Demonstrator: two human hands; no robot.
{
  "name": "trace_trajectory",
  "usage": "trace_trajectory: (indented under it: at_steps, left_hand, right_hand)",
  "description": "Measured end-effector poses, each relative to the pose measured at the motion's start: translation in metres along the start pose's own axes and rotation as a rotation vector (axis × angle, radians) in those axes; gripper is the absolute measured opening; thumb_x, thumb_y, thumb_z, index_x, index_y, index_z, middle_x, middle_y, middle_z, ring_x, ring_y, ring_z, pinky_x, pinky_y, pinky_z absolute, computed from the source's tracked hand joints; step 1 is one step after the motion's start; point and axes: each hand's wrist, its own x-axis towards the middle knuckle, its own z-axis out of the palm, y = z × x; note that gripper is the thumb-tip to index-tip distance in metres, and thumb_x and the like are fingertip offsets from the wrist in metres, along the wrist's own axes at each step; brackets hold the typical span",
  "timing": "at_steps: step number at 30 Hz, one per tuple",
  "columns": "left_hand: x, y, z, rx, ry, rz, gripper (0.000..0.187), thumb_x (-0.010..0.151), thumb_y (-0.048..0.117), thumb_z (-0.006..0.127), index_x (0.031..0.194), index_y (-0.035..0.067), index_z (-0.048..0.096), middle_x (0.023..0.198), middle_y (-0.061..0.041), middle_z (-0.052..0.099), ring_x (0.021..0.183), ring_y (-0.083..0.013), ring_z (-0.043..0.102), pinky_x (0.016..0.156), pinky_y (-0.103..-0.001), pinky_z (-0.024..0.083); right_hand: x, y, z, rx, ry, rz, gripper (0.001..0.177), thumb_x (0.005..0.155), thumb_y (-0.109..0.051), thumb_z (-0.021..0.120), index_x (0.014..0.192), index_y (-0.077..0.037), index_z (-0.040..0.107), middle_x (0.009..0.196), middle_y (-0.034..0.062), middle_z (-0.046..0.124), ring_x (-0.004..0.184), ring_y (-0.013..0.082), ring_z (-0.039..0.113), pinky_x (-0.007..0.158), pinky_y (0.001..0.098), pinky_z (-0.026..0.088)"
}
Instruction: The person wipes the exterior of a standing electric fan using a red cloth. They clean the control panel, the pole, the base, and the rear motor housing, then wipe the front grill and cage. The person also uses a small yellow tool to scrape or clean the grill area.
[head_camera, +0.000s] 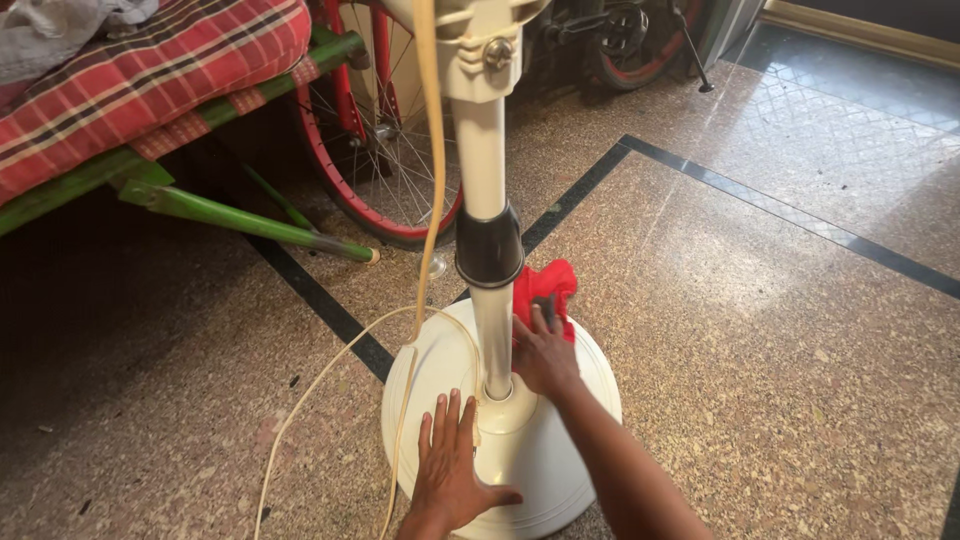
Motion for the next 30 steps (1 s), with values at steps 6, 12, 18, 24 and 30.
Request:
trace_trajectory:
  at_steps: [6,12,18,24,30]
  left_hand:
    - [0.003,-0.007,0.003,-0.023,0.022,0.025,0.152,0.051,0.073,0.093,0.156,0.002,0.009,0.167,-0.021,0.002,0.156,-0.0357,-0.006,0.124,-0.053,-0.005]
    - [0.0,-0.005,0.004,-0.029,-0.026,-0.008,0.15,0.053,0.068,0.094,0.157,0.004,0.007,0.168,-0.018,-0.001,0.157,-0.0328,-0.008,0.126,-0.051,-0.006]
    - [0.011,-0.056,0.015,-0.104,0.163,0.17,0.077,0.083,0.035,0.081,0.146,0.015,0.041,0.165,-0.012,0.034,0.155,-0.0322,0.024,0.124,-0.045,0.02]
    - [0.013,-0.089,0.013,-0.242,0.316,-0.169,0.054,0.092,0.007,0.054,0.144,0.013,0.045,0.15,-0.014,0.052,0.125,-0.035,0.062,0.104,-0.044,0.052]
    - [0.013,-0.096,0.017,-0.286,0.285,-0.305,0.071,0.094,0.012,0.059,0.159,0.019,0.031,0.133,-0.021,0.062,0.113,-0.0418,0.066,0.095,-0.049,0.054]
  right_hand:
    - [-0.013,0.015,0.012,0.191,0.192,-0.026,0.07,0.088,-0.047,0.062,0.149,-0.017,0.044,0.158,0.0219,0.035,0.144,0.0483,0.034,0.11,0.0508,0.04]
    - [-0.082,0.006,0.041,0.089,0.352,0.164,0.068,0.098,-0.045,0.055,0.15,-0.003,0.043,0.154,0.0293,0.039,0.14,0.055,0.037,0.111,0.0513,0.04]
    - [-0.172,-0.016,0.087,-0.287,0.492,-0.454,0.052,0.087,-0.038,0.062,0.13,-0.009,0.055,0.141,0.0295,0.045,0.131,0.0546,0.043,0.098,0.0641,0.049]
    - [-0.157,-0.068,0.09,-0.048,0.12,-0.548,0.073,0.091,-0.034,0.066,0.149,0.005,0.046,0.154,0.0364,0.039,0.124,0.0551,0.047,0.086,0.052,0.054]
    - [-0.101,-0.12,0.066,-0.075,0.444,-0.475,0.075,0.085,-0.046,0.067,0.139,0.003,0.052,0.147,0.028,0.048,0.134,0.0438,0.05,0.106,0.0546,0.043]
